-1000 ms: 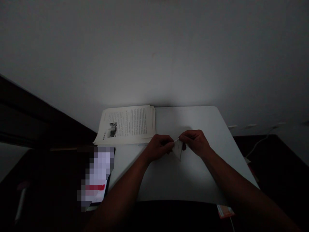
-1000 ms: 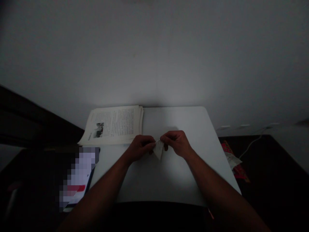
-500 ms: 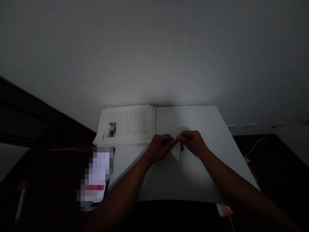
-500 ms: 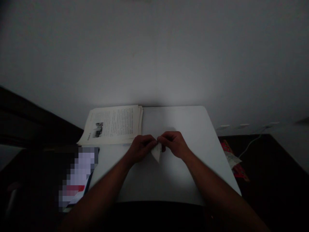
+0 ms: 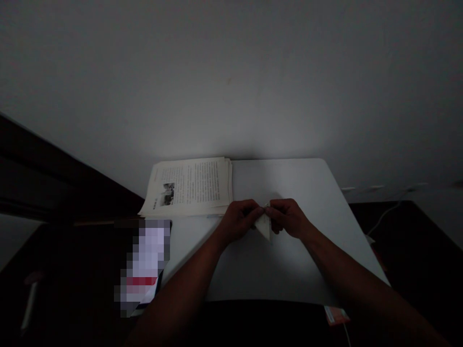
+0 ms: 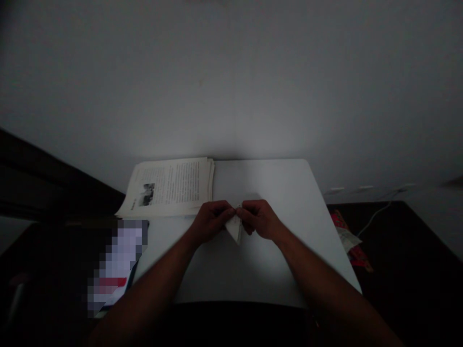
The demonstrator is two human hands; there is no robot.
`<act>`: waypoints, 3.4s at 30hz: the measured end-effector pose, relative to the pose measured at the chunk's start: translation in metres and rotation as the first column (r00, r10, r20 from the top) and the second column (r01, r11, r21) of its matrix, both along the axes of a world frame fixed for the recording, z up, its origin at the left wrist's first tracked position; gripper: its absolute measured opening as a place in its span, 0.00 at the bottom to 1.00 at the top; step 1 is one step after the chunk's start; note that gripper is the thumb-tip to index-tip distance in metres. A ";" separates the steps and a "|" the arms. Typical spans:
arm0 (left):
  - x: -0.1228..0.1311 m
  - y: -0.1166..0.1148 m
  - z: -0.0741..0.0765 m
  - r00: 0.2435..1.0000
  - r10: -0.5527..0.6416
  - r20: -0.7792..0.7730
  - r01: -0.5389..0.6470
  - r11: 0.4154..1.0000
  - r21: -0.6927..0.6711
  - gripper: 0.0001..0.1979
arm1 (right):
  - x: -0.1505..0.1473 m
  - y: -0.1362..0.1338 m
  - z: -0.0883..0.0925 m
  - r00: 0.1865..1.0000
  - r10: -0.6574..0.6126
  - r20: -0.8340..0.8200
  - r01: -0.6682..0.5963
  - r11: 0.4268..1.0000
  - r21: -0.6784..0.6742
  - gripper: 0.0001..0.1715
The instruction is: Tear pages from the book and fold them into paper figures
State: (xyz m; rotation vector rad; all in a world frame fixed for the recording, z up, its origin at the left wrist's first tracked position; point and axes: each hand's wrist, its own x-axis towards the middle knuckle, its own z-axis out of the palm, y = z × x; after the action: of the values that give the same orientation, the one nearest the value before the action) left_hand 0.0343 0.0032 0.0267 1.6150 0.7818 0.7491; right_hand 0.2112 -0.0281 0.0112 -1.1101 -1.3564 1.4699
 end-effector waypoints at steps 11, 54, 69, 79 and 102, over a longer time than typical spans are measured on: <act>0.004 0.000 -0.002 0.999 0.043 0.023 -0.042 0.996 -0.075 0.15 | -0.001 0.000 0.001 0.995 0.080 -0.053 -0.084 0.993 -0.084 0.22; -0.001 0.004 0.000 0.968 0.223 0.117 -0.245 0.942 0.232 0.10 | -0.009 0.000 0.005 0.930 -0.359 0.081 0.335 0.917 0.216 0.10; 0.001 0.003 -0.002 0.972 0.200 0.126 -0.225 0.943 0.243 0.10 | -0.010 0.001 0.005 0.921 -0.376 0.098 0.341 0.903 0.260 0.09; 0.004 -0.001 -0.004 0.974 0.215 0.077 -0.228 0.936 0.269 0.09 | -0.009 0.001 0.008 0.926 -0.361 0.106 0.310 0.893 0.327 0.08; 0.004 -0.001 -0.002 0.963 0.265 0.037 -0.266 0.927 0.264 0.07 | -0.010 -0.001 0.012 0.885 -0.305 0.351 0.128 0.885 0.448 0.10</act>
State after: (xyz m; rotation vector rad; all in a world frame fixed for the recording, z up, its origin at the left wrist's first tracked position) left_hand 0.0379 0.0022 0.0242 1.7665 0.9428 1.0880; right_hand 0.2011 -0.0289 0.0232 -1.2822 -1.6689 0.7461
